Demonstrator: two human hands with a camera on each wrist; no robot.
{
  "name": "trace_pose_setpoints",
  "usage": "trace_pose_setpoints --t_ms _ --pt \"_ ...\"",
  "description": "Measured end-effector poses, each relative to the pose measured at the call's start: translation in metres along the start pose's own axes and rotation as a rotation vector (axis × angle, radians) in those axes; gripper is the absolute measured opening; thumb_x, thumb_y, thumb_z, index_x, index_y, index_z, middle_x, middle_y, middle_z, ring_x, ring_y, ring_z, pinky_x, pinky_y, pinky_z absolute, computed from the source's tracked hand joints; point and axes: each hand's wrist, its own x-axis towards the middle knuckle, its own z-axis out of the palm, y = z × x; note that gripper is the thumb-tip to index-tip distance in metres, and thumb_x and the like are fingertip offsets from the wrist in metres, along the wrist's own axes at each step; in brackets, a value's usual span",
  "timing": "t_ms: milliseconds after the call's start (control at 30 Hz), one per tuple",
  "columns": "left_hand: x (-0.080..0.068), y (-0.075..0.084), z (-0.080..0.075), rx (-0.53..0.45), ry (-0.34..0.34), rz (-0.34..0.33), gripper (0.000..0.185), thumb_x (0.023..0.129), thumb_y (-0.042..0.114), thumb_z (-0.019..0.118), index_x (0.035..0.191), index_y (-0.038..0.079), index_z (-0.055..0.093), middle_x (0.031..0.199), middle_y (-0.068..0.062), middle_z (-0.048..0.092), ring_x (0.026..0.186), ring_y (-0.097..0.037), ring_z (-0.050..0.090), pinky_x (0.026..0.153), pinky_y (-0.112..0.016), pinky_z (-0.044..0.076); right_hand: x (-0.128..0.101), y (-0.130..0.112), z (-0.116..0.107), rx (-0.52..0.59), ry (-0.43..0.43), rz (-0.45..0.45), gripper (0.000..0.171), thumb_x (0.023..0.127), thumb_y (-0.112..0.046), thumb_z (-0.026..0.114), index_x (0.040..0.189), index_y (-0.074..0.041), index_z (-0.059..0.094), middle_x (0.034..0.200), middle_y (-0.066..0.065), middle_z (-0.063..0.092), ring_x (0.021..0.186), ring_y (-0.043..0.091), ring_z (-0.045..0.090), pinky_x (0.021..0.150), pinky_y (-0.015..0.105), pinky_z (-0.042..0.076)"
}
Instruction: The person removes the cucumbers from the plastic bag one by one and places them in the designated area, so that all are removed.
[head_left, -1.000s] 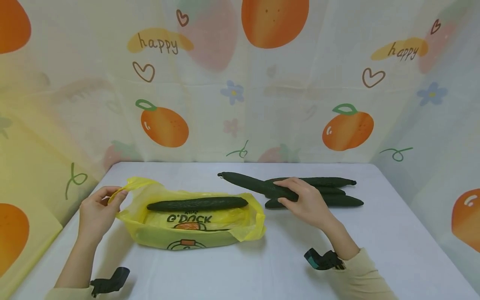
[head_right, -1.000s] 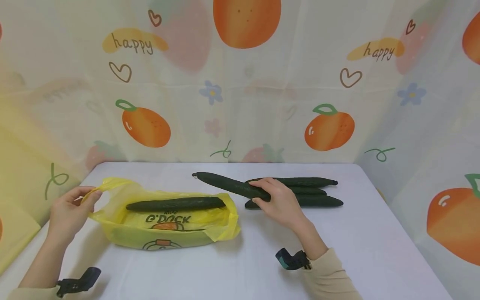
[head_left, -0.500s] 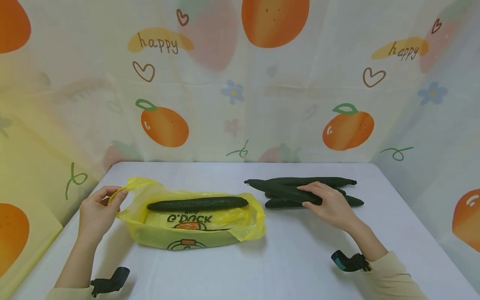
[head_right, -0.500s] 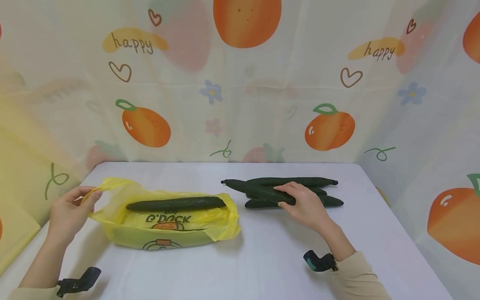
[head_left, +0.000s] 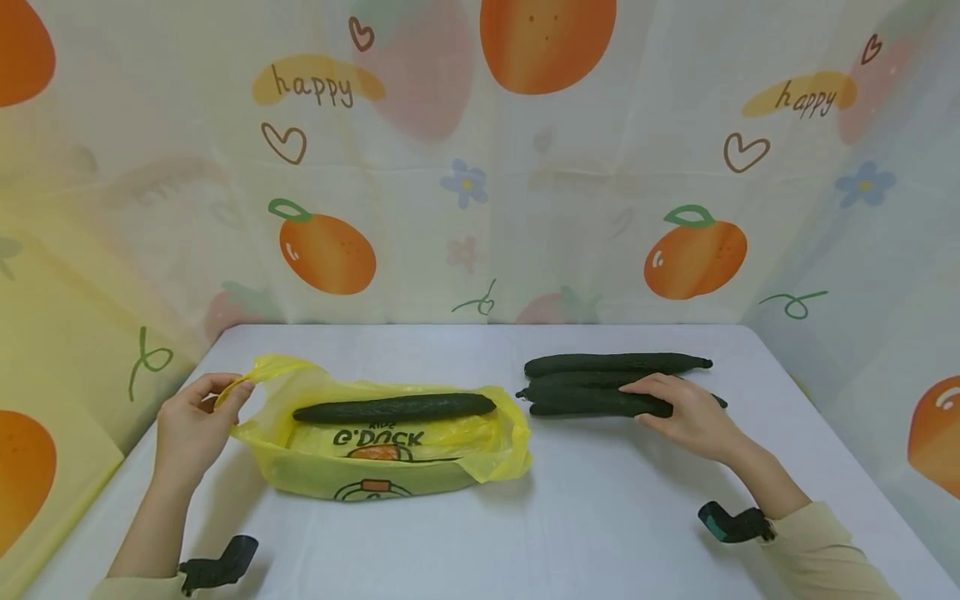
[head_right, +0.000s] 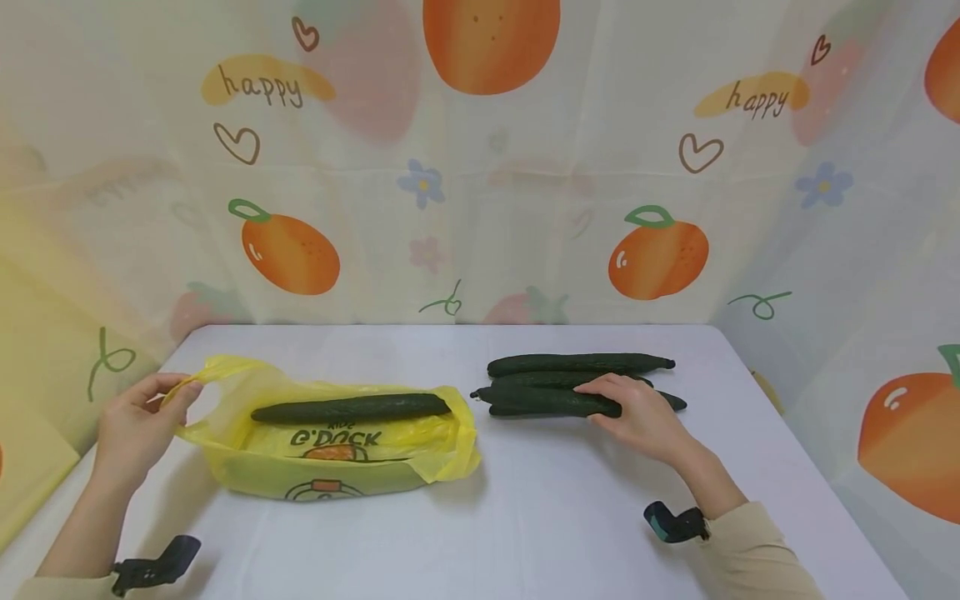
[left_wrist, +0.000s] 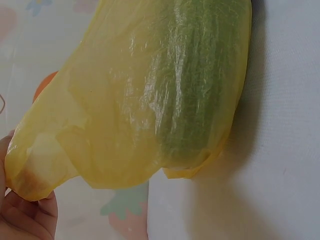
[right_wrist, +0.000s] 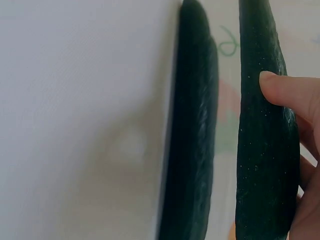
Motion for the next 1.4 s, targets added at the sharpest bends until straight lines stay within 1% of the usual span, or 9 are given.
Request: trace_pose_setpoints --t_ms 167,367,533,667,833,1067,1167,1300,1400 --pt "0.0 -0.001 0.0 -0.011 -0.003 -0.006 0.005 0.084 0.022 0.067 0.086 0.025 0.065 0.068 0.026 0.055 0.049 0.001 0.049 0.039 -0.016 0.036 -0.006 0.009 0.0 0.013 -0.042 -0.011 0.044 0.07 -0.007 0.078 0.111 -0.014 0.064 0.104 -0.003 0.064 0.092 0.015 0.059 0.07 0.029 0.052" --pt "0.001 -0.004 0.001 -0.038 -0.006 0.015 0.005 0.084 0.019 0.068 0.086 0.023 0.065 0.067 0.025 0.057 0.048 0.001 0.049 0.039 -0.016 0.037 -0.012 0.017 0.002 0.016 -0.117 0.022 0.043 0.071 -0.009 0.078 0.112 -0.014 0.065 0.107 -0.003 0.064 0.094 0.015 0.058 0.072 0.028 0.051" --pt "0.002 -0.004 0.001 -0.037 -0.001 0.023 0.006 0.084 0.019 0.068 0.086 0.023 0.066 0.068 0.026 0.057 0.048 0.001 0.05 0.039 -0.016 0.038 -0.015 0.022 0.004 0.018 -0.15 0.046 0.043 0.071 -0.01 0.077 0.112 -0.016 0.065 0.106 -0.004 0.063 0.092 0.014 0.058 0.07 0.026 0.049" --pt "0.002 -0.002 0.001 -0.033 -0.001 0.026 0.006 0.084 0.019 0.068 0.085 0.023 0.065 0.069 0.026 0.057 0.049 0.001 0.05 0.04 -0.016 0.039 -0.016 0.024 0.008 0.016 -0.166 0.034 0.043 0.071 -0.01 0.078 0.112 -0.017 0.065 0.105 -0.004 0.063 0.093 0.016 0.058 0.072 0.03 0.05" --pt "0.002 0.001 0.002 -0.038 -0.005 0.025 0.005 0.084 0.019 0.068 0.087 0.021 0.066 0.069 0.026 0.057 0.049 0.001 0.05 0.039 -0.016 0.038 -0.015 0.025 0.011 0.016 -0.175 0.027 0.043 0.071 -0.011 0.078 0.111 -0.017 0.066 0.104 -0.004 0.063 0.093 0.018 0.058 0.073 0.034 0.05" --pt "0.003 0.001 0.002 -0.026 -0.005 0.029 0.005 0.084 0.019 0.068 0.086 0.021 0.065 0.069 0.026 0.056 0.05 0.001 0.05 0.042 -0.015 0.04 -0.015 0.027 0.014 0.022 -0.192 0.03 0.041 0.071 -0.01 0.078 0.11 -0.017 0.066 0.104 -0.003 0.061 0.09 0.017 0.057 0.07 0.031 0.049" --pt "0.003 0.001 0.002 -0.024 -0.003 0.031 0.005 0.084 0.019 0.068 0.086 0.022 0.065 0.069 0.026 0.056 0.05 0.002 0.05 0.042 -0.015 0.041 -0.016 0.028 0.015 0.017 -0.176 0.029 0.042 0.07 -0.009 0.078 0.109 -0.016 0.066 0.102 -0.003 0.059 0.088 0.015 0.056 0.068 0.029 0.049" --pt "0.003 0.001 0.002 -0.029 -0.01 0.025 0.005 0.084 0.02 0.068 0.086 0.021 0.065 0.069 0.026 0.057 0.05 0.001 0.05 0.041 -0.016 0.04 -0.016 0.029 0.018 -0.012 -0.148 0.023 0.042 0.069 -0.009 0.079 0.108 -0.017 0.067 0.101 -0.003 0.058 0.091 0.016 0.053 0.072 0.034 0.049" --pt "0.003 0.001 0.002 -0.032 -0.015 0.017 0.004 0.084 0.02 0.068 0.087 0.021 0.065 0.07 0.026 0.057 0.05 0.001 0.051 0.041 -0.016 0.04 -0.016 0.029 0.02 -0.033 -0.125 0.012 0.042 0.068 -0.008 0.08 0.107 -0.016 0.068 0.099 -0.002 0.06 0.093 0.018 0.052 0.075 0.039 0.045"
